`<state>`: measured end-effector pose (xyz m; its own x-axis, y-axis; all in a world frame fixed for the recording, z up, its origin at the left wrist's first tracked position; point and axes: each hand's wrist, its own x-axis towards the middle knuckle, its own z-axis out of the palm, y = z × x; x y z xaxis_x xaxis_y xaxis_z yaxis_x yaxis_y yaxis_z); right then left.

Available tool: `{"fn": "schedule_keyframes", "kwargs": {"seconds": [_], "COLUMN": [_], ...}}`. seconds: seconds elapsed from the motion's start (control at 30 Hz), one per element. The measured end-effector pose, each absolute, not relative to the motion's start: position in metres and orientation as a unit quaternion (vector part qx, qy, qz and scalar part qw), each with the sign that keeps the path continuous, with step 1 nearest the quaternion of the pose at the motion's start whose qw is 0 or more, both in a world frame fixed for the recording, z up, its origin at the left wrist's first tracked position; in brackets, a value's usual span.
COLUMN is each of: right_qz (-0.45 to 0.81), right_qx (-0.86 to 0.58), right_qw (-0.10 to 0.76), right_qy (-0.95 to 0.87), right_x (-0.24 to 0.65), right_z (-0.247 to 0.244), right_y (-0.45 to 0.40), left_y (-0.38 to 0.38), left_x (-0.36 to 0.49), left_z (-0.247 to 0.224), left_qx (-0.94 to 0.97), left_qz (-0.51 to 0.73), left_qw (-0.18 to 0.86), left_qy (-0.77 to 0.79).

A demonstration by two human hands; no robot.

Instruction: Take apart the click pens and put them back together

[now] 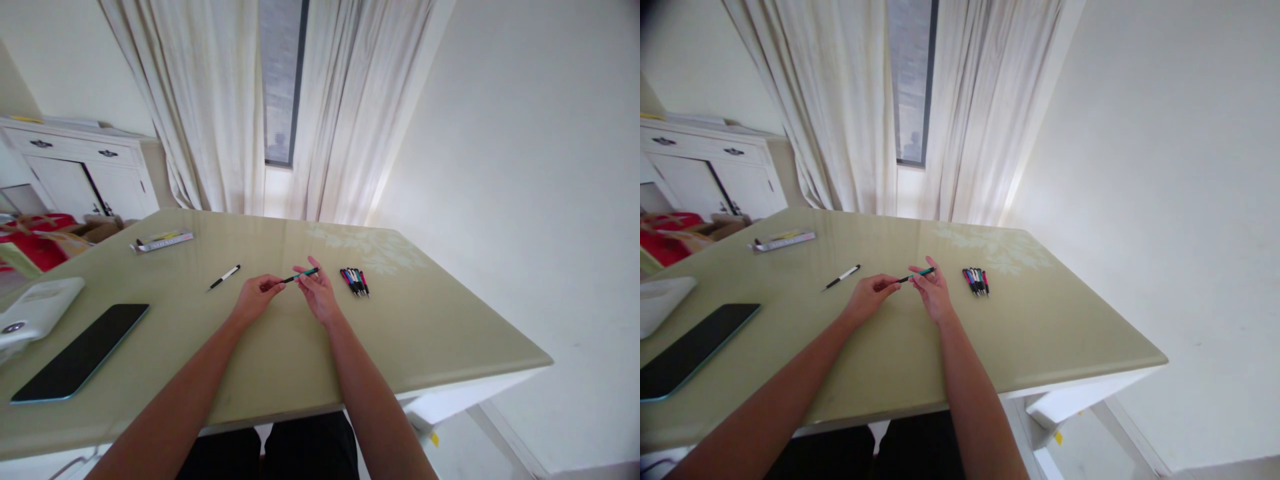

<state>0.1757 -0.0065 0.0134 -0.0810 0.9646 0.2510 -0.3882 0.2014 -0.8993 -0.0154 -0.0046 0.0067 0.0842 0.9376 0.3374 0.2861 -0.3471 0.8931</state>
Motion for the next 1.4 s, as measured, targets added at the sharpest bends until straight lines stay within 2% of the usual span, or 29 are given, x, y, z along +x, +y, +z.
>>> {"fn": "schedule_keyframes", "kwargs": {"seconds": [0.17,0.37,0.43,0.47,0.53,0.73,0.87,1.07,1.2,1.3,1.4], "right_qz": [0.52,0.203,0.14,0.122,0.064,0.034,0.015,-0.011,0.015,0.004,0.01], "right_qx": [-0.351,-0.548,-0.593,-0.627,-0.713,-0.746,-0.739,-0.688,-0.526,-0.438,-0.449], "right_qw": [0.602,0.666,0.654,0.625,0.494,0.367,0.336,0.356,0.379,0.299,0.245], "right_qy": [-0.494,-0.464,-0.448,-0.448,-0.493,-0.555,-0.583,-0.632,-0.761,-0.848,-0.859], "right_x": [0.173,0.222,0.253,0.269,0.298,0.33,0.325,0.293,0.23,0.184,0.163], "right_z": [0.004,0.01,0.017,0.021,0.026,0.027,0.023,0.026,0.031,0.027,0.014], "right_y": [0.002,0.02,0.023,0.023,0.022,0.015,0.018,0.017,0.011,0.006,0.004], "left_y": [-0.004,0.002,0.002,0.002,0.003,0.014,0.018,0.015,0.008,0.004,0.004], "left_x": [-0.012,-0.043,-0.059,-0.065,-0.073,-0.067,-0.056,-0.036,-0.024,-0.021,-0.022], "left_z": [0.006,0.01,0.008,0.006,0.004,-0.003,-0.005,-0.003,0.001,0.002,0.001], "left_qx": [0.695,0.647,0.599,0.583,0.57,0.663,0.705,0.748,0.773,0.76,0.727], "left_qz": [0.45,0.456,0.396,0.362,0.304,0.284,0.307,0.345,0.37,0.43,0.458], "left_qw": [0.305,0.141,0.023,0.004,0.011,0.068,0.087,0.115,0.139,0.177,0.222], "left_qy": [0.47,0.595,0.696,0.728,0.763,0.689,0.633,0.555,0.497,0.454,0.461]}}
